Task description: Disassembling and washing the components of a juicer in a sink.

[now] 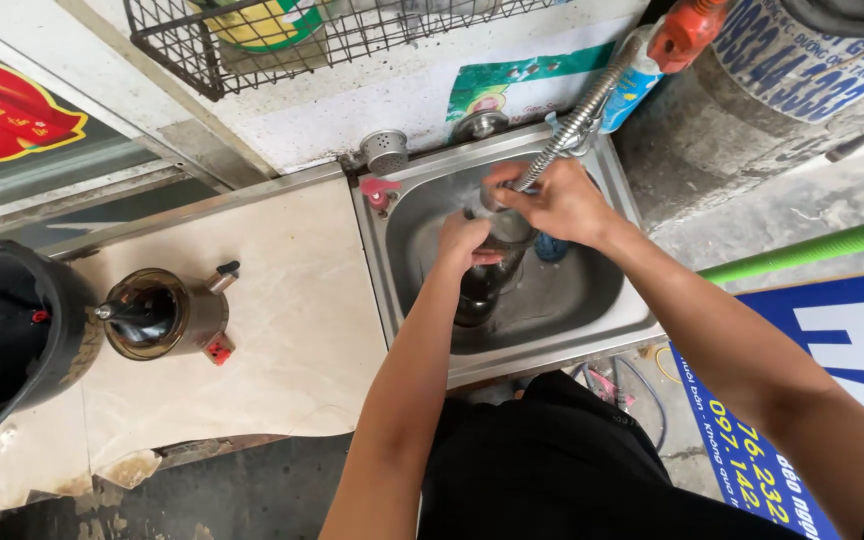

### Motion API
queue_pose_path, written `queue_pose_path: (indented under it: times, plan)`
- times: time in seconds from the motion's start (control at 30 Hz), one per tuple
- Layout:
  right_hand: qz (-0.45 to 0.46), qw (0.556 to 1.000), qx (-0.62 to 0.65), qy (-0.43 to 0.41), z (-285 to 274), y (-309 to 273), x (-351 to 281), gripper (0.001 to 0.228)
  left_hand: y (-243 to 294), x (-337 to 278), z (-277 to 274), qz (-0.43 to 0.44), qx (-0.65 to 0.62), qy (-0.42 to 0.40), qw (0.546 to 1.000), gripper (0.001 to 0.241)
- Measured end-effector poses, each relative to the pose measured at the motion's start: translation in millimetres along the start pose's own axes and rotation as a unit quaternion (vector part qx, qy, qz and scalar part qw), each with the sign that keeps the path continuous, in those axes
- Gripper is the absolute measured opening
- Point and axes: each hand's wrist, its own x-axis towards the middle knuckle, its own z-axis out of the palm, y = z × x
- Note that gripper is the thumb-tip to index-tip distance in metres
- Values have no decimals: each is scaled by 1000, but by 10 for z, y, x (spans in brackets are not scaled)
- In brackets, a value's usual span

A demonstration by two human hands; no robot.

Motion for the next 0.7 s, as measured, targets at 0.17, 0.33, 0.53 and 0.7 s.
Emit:
queue_pose_path:
  times: [0.17, 0.33, 0.53, 0.7]
  plan:
    - [-2, 967, -256, 2, 43, 411, 146, 13, 36, -84, -153, -2, 2, 8, 1000, 67]
    - [13, 984, -175, -7, 184, 323, 116, 15, -84, 4, -203, 13, 72, 23, 997, 64]
    - [21, 985, -167, -47, 167, 197, 66, 17, -21, 222, -374, 24, 232, 72, 970, 48]
    - [66, 990, -72, -98, 150, 81, 29, 16, 133, 291, -508, 58, 343, 44, 937, 42]
